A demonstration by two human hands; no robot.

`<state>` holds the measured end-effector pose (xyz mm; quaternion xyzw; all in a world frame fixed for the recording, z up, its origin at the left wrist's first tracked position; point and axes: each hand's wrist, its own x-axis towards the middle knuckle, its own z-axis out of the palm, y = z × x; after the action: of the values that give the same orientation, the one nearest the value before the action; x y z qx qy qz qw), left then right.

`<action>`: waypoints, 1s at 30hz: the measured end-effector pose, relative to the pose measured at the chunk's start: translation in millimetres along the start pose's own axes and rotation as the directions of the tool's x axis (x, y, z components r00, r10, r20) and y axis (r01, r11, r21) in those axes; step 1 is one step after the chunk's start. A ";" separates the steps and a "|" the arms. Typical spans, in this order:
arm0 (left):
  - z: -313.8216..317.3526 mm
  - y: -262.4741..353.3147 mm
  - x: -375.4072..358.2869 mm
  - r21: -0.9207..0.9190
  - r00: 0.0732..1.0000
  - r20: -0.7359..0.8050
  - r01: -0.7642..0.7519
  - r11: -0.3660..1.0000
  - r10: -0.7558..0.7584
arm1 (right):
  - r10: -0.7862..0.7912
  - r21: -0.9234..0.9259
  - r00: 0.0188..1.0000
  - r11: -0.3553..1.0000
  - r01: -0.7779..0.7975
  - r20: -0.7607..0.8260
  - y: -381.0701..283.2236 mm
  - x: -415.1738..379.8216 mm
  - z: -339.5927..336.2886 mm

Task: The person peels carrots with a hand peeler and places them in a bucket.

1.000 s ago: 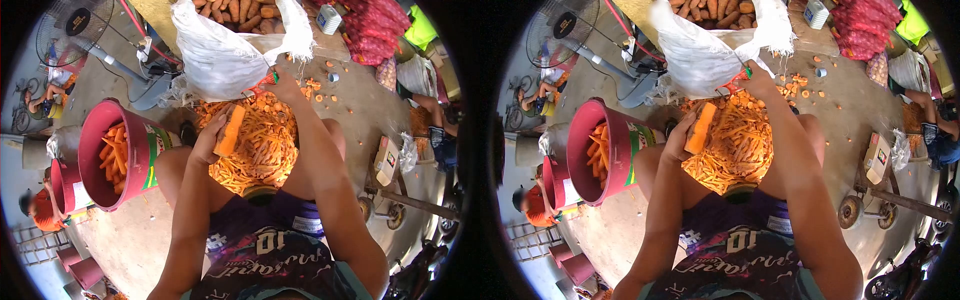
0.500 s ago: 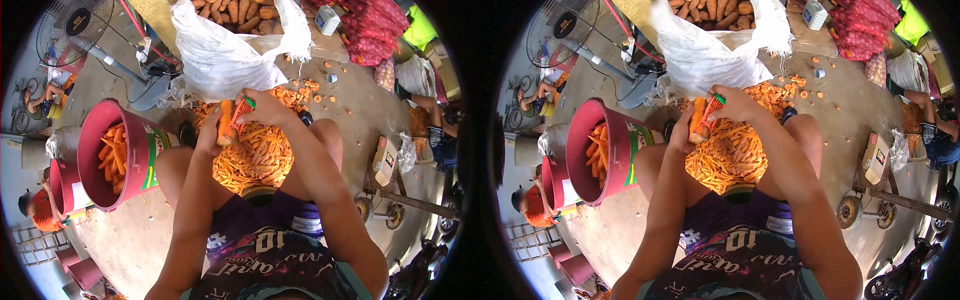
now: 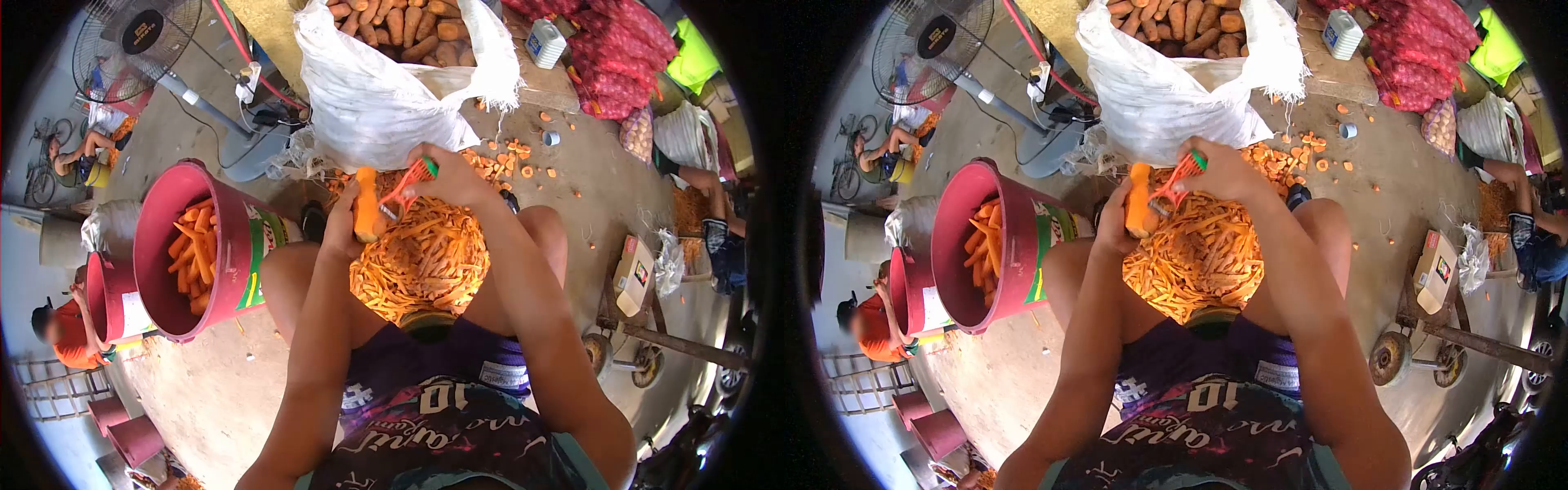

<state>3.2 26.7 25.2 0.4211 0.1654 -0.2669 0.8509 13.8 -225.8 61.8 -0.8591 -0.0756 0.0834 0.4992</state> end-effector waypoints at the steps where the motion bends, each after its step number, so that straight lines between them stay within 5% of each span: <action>1: 6.0 -0.7 -0.5 0.030 1.000 -0.016 0.012 0.999 -0.011 | 0.003 0.000 1.000 1.000 -0.003 -0.009 -1.2 -2.0 3.3; 5: 24.1 -3.8 -14.0 0.158 0.994 0.103 0.025 0.987 -0.042 | 0.033 0.010 0.999 0.999 -0.034 0.029 7.0 2.6 -3.6; 8: 14.1 -1.3 -17.4 0.162 0.989 0.112 0.073 0.984 -0.092 | 0.210 -0.074 0.958 0.971 -0.227 -0.194 14.5 12.4 -24.9; 11: 6.8 4.7 -22.2 0.095 0.980 0.160 0.107 0.990 -0.122 | 0.144 0.065 0.954 0.989 -0.131 -0.263 56.6 31.0 -31.7; 13: -6.4 1.3 -14.2 0.014 0.965 0.234 0.118 0.993 -0.118 | 0.217 0.015 0.956 0.976 -0.218 -0.200 8.5 11.9 -31.1; 16: -9.1 -1.2 3.9 -0.008 0.999 -0.015 0.036 0.999 -0.036 | 0.122 -0.015 0.993 0.992 -0.122 -0.002 -1.8 0.2 -8.8; 21: 2.5 -1.3 3.9 0.019 0.998 0.007 0.060 0.998 -0.060 | 0.037 -0.001 0.989 0.999 -0.037 0.146 -9.0 -9.0 4.7; 27: 12.1 -7.1 -6.2 0.141 0.988 0.115 0.088 0.986 -0.105 | -0.070 -0.041 0.997 0.997 0.069 -0.027 23.4 10.8 -5.5; 30: 19.1 -2.5 -25.8 0.163 0.988 0.116 0.079 0.983 -0.099 | 0.159 -0.110 0.946 0.974 -0.197 -0.284 29.0 16.9 -30.0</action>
<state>-17.9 18.2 47.9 0.4619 0.1093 -0.3426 0.8108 38.2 -261.7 50.0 -0.8980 0.0664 0.0032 0.4350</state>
